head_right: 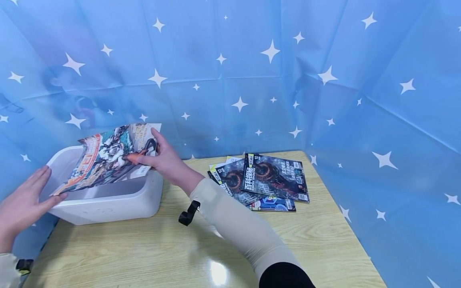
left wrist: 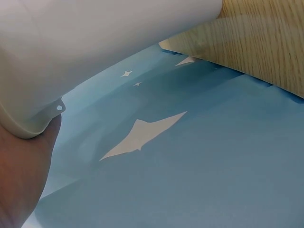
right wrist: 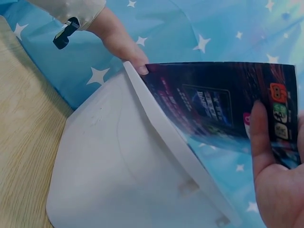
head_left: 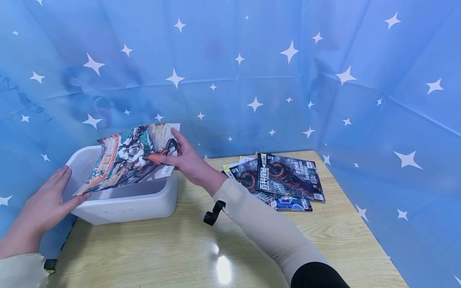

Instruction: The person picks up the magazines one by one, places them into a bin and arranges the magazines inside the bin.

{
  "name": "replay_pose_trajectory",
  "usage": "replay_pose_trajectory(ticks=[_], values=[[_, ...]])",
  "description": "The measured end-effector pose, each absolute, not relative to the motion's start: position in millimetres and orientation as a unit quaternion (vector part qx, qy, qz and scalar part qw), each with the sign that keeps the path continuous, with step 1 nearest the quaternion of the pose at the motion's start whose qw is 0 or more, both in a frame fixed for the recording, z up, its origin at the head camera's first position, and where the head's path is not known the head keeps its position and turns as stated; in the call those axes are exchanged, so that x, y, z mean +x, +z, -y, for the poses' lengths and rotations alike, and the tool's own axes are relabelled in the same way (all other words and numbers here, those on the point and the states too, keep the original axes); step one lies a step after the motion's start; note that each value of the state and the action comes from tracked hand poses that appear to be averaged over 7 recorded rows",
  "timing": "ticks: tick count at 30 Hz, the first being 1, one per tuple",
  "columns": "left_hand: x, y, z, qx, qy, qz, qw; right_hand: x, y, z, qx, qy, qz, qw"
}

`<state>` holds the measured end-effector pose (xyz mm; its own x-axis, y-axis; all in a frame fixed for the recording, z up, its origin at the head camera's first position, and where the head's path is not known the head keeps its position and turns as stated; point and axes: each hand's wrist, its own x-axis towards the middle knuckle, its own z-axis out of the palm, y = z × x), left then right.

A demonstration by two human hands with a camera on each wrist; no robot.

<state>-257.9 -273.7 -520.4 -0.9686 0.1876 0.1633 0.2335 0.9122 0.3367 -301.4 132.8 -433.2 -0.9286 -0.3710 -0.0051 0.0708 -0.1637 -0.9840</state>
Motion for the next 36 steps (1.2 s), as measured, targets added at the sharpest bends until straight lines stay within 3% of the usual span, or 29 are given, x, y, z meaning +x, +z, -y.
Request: replay_pose_trajectory(ticks=[36], values=[[-261,-521,276,-0.122,-0.190,0.973,0.056,-308,-436,-110,-0.095,-0.710,-0.684,0.138]])
